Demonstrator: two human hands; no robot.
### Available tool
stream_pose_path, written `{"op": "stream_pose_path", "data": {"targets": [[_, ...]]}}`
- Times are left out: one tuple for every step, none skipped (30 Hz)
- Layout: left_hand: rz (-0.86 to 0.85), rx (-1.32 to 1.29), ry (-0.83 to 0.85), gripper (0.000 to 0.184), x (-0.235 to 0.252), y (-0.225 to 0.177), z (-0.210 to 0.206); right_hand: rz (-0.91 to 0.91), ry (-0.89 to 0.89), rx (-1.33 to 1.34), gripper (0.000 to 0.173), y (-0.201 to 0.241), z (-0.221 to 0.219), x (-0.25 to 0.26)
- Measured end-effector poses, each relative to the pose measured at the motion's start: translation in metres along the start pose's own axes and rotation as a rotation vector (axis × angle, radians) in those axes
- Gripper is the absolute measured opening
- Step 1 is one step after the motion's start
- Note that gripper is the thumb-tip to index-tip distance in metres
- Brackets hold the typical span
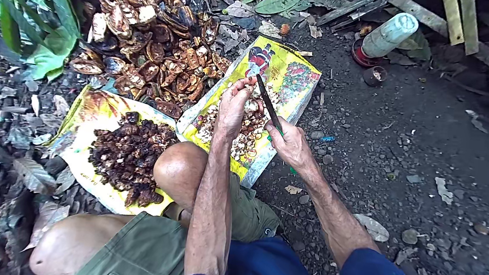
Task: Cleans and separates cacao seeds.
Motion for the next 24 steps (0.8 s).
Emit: {"op": "stream_pose_path", "data": {"targets": [[-0.022, -0.002, 0.021, 0.035, 0.003, 0.002, 0.002, 0.005, 0.001, -0.004, 0.025, 0.000, -0.001, 0.000], [-0.027, 0.006, 0.029, 0.036, 0.004, 0.003, 0.003, 0.007, 0.003, -0.008, 0.025, 0.000, -0.001, 0.000], [-0.025, 0.014, 0.033, 0.036, 0.004, 0.003, 0.003, 0.006, 0.005, -0.017, 0.026, 0.000, 0.000, 0.000], [-0.027, 0.023, 0.037, 0.036, 0.004, 0.002, 0.002, 0.005, 0.005, -0.030, 0.026, 0.001, 0.001, -0.001], [-0.031, 0.036, 0.041, 0.036, 0.004, 0.001, 0.002, 0.002, 0.007, -0.057, 0.026, 0.002, 0.003, -0.001], [-0.036, 0.053, 0.047, 0.037, 0.004, 0.001, 0.002, 0.002, 0.005, -0.096, 0.026, 0.003, 0.006, -0.001], [-0.043, 0.072, 0.055, 0.037, 0.004, 0.000, 0.002, 0.009, -0.003, -0.143, 0.027, 0.004, 0.009, -0.001], [-0.050, 0.092, 0.061, 0.038, 0.004, -0.001, 0.002, 0.014, -0.006, -0.192, 0.026, 0.005, 0.012, -0.002], [-0.056, 0.112, 0.067, 0.037, 0.003, -0.002, 0.001, 0.014, -0.004, -0.236, 0.026, 0.005, 0.014, -0.002], [-0.064, 0.139, 0.070, 0.037, 0.002, -0.004, 0.001, 0.011, 0.005, -0.261, 0.025, 0.005, 0.016, -0.002], [-0.074, 0.176, 0.073, 0.037, 0.001, -0.005, 0.001, 0.008, 0.025, -0.273, 0.025, 0.003, 0.018, -0.002], [-0.084, 0.225, 0.078, 0.037, -0.001, -0.007, 0.001, 0.014, 0.046, -0.283, 0.024, 0.001, 0.018, -0.002], [-0.092, 0.276, 0.077, 0.037, -0.002, -0.008, 0.001, 0.022, 0.069, -0.285, 0.023, -0.002, 0.018, -0.002], [-0.095, 0.325, 0.071, 0.037, -0.003, -0.008, 0.002, 0.027, 0.088, -0.282, 0.022, -0.004, 0.018, -0.003], [-0.097, 0.371, 0.066, 0.038, -0.004, -0.008, 0.002, 0.034, 0.102, -0.273, 0.022, -0.006, 0.018, -0.003], [-0.100, 0.412, 0.065, 0.038, -0.004, -0.008, 0.003, 0.044, 0.111, -0.260, 0.022, -0.007, 0.017, -0.004], [-0.097, 0.441, 0.063, 0.039, -0.003, -0.007, 0.003, 0.052, 0.118, -0.245, 0.023, -0.007, 0.016, -0.005], [-0.099, 0.448, 0.059, 0.039, -0.003, -0.006, 0.003, 0.063, 0.121, -0.240, 0.022, -0.008, 0.015, -0.005], [-0.097, 0.445, 0.060, 0.039, -0.002, -0.005, 0.003, 0.076, 0.115, -0.233, 0.022, -0.009, 0.013, -0.005], [-0.096, 0.439, 0.066, 0.039, -0.003, -0.005, 0.003, 0.085, 0.106, -0.224, 0.021, -0.010, 0.011, -0.005], [-0.094, 0.432, 0.069, 0.039, -0.003, -0.006, 0.002, 0.088, 0.095, -0.213, 0.020, -0.009, 0.009, -0.006], [-0.093, 0.419, 0.073, 0.039, -0.003, -0.006, 0.001, 0.084, 0.084, -0.204, 0.019, -0.009, 0.007, -0.005], [-0.092, 0.403, 0.075, 0.038, -0.003, -0.007, 0.000, 0.073, 0.073, -0.187, 0.019, -0.009, 0.006, -0.006], [-0.099, 0.376, 0.073, 0.038, -0.004, -0.008, -0.001, 0.058, 0.057, -0.164, 0.019, -0.008, 0.003, -0.006]]}}
Point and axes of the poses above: each hand's wrist, its own x-axis towards the middle knuckle, its own z-axis out of the back of the hand, y = z × x, the point moved 7 cm from there along x, towards the middle knuckle, and after that the axes turned 7 degrees about z, right-handed, at the moved point
